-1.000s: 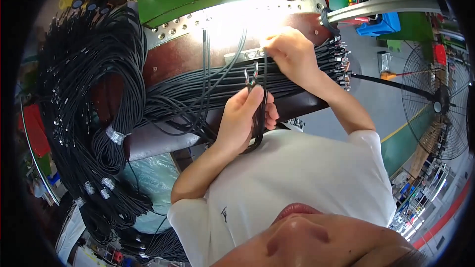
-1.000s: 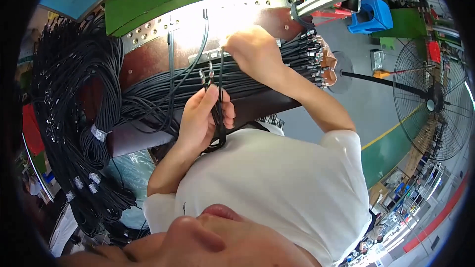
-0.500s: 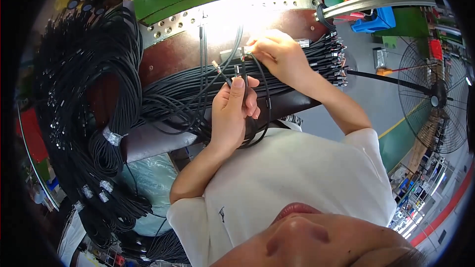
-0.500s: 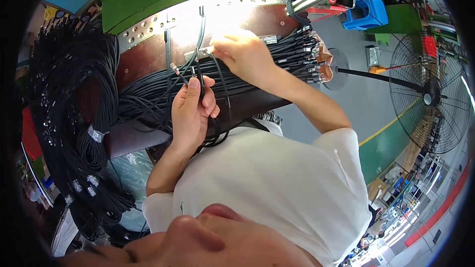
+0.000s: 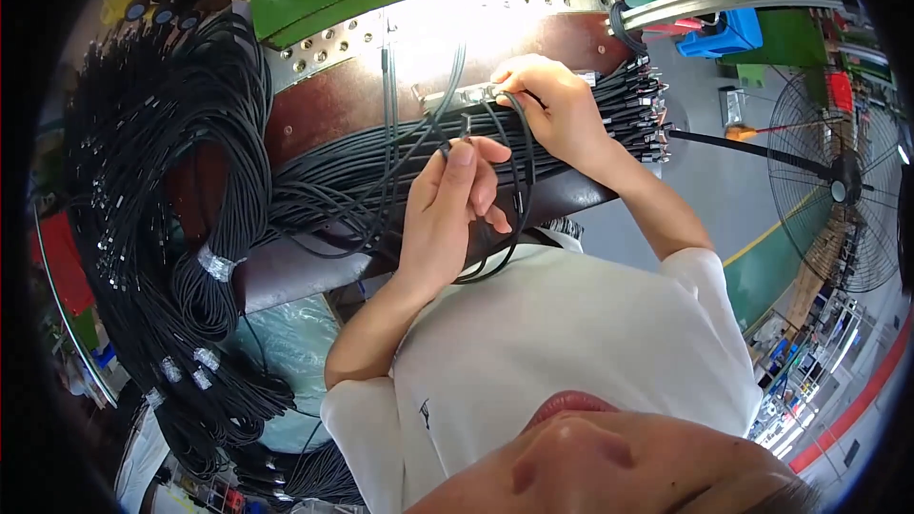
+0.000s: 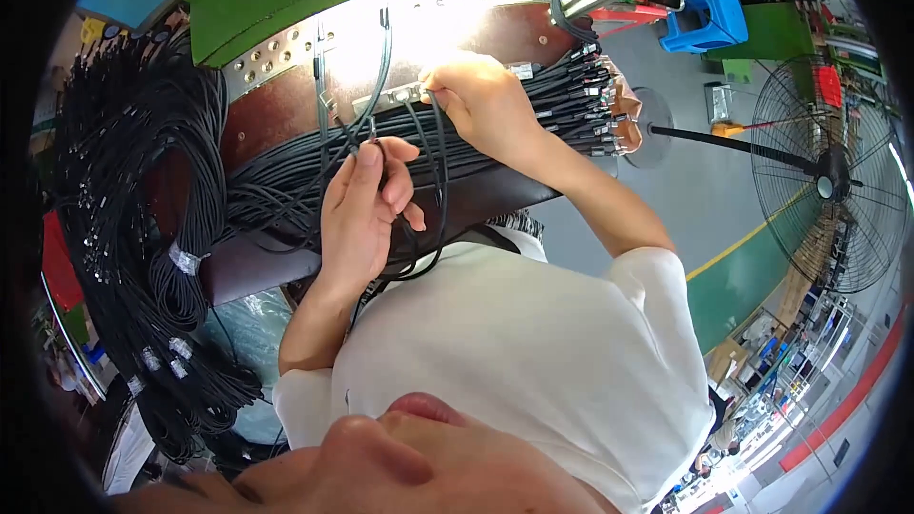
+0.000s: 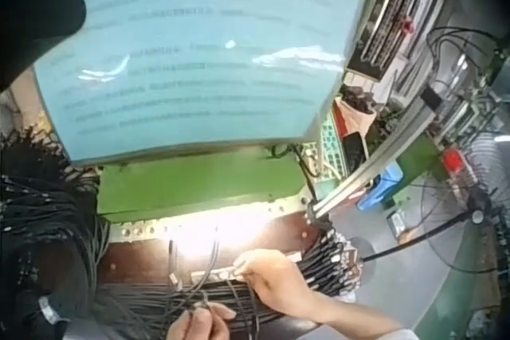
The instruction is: Assembling and testing black cable bundles by plugging connectors into a testing fixture at a factory workstation.
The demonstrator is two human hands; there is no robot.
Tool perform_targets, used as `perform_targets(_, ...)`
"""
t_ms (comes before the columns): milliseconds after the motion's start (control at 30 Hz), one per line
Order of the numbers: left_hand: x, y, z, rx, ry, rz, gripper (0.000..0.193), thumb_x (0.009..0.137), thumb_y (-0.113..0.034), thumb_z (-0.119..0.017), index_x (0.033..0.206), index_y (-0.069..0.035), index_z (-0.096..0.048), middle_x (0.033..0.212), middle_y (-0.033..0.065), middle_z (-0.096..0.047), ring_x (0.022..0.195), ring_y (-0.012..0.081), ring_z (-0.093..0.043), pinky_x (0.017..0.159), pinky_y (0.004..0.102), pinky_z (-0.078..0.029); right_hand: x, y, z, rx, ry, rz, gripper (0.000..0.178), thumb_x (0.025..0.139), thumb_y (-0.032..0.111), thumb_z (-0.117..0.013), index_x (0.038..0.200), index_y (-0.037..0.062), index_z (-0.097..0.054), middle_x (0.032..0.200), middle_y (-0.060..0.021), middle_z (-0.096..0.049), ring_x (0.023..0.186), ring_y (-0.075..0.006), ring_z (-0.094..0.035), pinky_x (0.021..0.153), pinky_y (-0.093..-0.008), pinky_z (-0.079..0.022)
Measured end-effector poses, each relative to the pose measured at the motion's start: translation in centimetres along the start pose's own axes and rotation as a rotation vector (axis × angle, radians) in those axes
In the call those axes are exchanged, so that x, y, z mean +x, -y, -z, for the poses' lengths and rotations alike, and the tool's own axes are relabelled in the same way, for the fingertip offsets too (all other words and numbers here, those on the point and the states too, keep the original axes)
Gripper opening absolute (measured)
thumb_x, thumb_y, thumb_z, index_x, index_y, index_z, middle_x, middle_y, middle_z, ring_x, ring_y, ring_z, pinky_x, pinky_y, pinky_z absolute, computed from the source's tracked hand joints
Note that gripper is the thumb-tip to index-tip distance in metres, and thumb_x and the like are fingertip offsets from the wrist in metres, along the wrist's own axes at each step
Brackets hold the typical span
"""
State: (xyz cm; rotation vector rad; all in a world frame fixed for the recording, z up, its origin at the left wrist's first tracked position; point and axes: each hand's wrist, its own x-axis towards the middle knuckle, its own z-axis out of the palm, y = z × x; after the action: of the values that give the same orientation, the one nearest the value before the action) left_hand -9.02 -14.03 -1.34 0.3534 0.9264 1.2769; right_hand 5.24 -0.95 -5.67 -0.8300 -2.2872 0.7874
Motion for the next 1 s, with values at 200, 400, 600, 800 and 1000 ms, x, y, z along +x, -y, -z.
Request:
perform_targets(200, 0.2, -0.1, 0.1, 0.026, -0.004, 0.08, 0.035, 0.101, -0.031, -0.041, 0.103, 0.001, -0.056, 0.066, -0.001, -0.045, 0.055, 0.0055, -0.043, 0.048, 0.0225, -0.045, 0.8, 1.1, 2.0, -0.162, 0.104, 0.114, 0.011, 0.075, 0.004, -0.066, 0.085, 0.0052, -0.061, 0.093, -0.0081, -0.063, 0.083, -0.0263, -0.063, 0.071, -0.0328, -0.049)
perform_targets(400, 1.0, -1.2, -0.9, 0.447, 0.071, 0.059, 0.034, 0.098, -0.025, -0.047, 0.082, 0.003, -0.059, 0.053, 0.0038, -0.052, 0.048, 0.0119, -0.054, 0.045, 0.0295, -0.044, 0.9, 3.5, 3.9, -0.47, -0.059, 0.764, 0.018, 0.069, 0.019, -0.062, 0.083, 0.0105, -0.057, 0.08, 0.001, -0.055, 0.075, -0.0137, -0.058, 0.063, -0.0249, -0.043)
perform_targets(600, 0.9, -3.4, -1.4, 0.956, 0.163, -0.086, 0.025, 0.091, -0.023, -0.055, 0.08, -0.003, -0.063, 0.056, 0.0092, -0.059, 0.044, 0.025, -0.054, 0.045, 0.032, -0.042, 0.4, 2.2, 5.6, -0.58, -0.125, 0.481, 0.017, 0.069, 0.004, -0.067, 0.085, 0.007, -0.063, 0.08, -0.0016, -0.062, 0.072, -0.0177, -0.06, 0.067, -0.0291, -0.044)
perform_targets(800, 0.1, -4.4, -1.2, 0.799, -0.029, -0.254, 0.036, 0.099, -0.028, -0.045, 0.084, -0.001, -0.065, 0.066, 0.0052, -0.063, 0.056, 0.0108, -0.059, 0.053, 0.0235, -0.046, -1.0, -1.7, 3.4, -0.09, -0.053, 0.061, 0.016, 0.075, -0.002, -0.065, 0.089, 0.0052, -0.062, 0.092, -0.0059, -0.067, 0.084, -0.0252, -0.063, 0.074, -0.0323, -0.049)
perform_targets(1000, 2.1, -2.2, -0.7, 0.517, 0.311, 0.271, 0.041, 0.099, -0.032, -0.043, 0.081, 0.0, -0.062, 0.064, 0.0038, -0.061, 0.052, 0.007, -0.053, 0.05, 0.0191, -0.042, -0.6, -2.4, 3.5, 0.045, 0.157, -0.142, 0.016, 0.076, -0.007, -0.06, 0.09, -0.0001, -0.062, 0.097, -0.0097, -0.067, 0.087, -0.0266, -0.064, 0.077, -0.0307, -0.051)
